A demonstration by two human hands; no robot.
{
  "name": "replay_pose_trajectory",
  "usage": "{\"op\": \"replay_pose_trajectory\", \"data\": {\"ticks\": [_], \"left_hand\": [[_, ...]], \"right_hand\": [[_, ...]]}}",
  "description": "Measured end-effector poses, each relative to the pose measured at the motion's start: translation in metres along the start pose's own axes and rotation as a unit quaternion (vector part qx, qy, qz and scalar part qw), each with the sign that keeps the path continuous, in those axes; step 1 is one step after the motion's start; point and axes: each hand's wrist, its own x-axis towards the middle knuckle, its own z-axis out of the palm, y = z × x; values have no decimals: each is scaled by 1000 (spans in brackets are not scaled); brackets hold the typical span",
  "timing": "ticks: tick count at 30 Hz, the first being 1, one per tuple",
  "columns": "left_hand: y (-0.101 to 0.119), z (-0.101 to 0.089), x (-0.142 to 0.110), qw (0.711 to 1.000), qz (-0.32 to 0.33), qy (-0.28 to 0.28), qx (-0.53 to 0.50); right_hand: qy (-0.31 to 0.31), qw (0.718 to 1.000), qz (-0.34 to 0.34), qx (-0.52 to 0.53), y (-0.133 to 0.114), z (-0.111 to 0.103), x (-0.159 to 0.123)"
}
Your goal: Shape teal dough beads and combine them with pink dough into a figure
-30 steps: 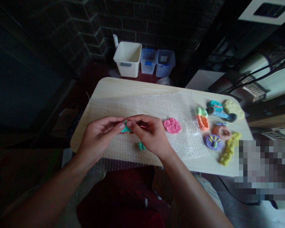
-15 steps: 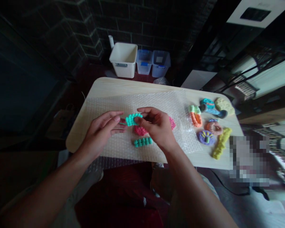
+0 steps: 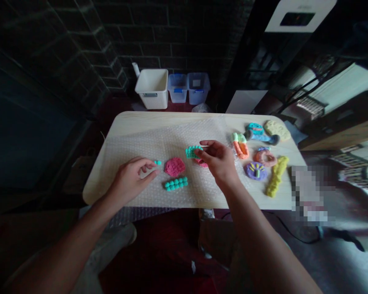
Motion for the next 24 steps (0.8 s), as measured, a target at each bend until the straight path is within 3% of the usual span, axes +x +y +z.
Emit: {"op": "replay_pose_trajectory", "data": {"ticks": [4, 10, 15, 24], "left_hand": [[17, 18, -3, 996, 38, -73, 12], [29, 30, -8, 992, 20, -124, 33], [31, 30, -9, 994, 6, -108, -8], [28, 9, 0, 982, -86, -45, -160]], "right_hand": [[-36, 999, 19, 34, 2, -3, -2], [-113, 991, 68, 35, 10, -1, -9], [-150, 985, 78, 18, 13, 10, -15], [-150, 984, -13, -100, 2, 29, -23]]}}
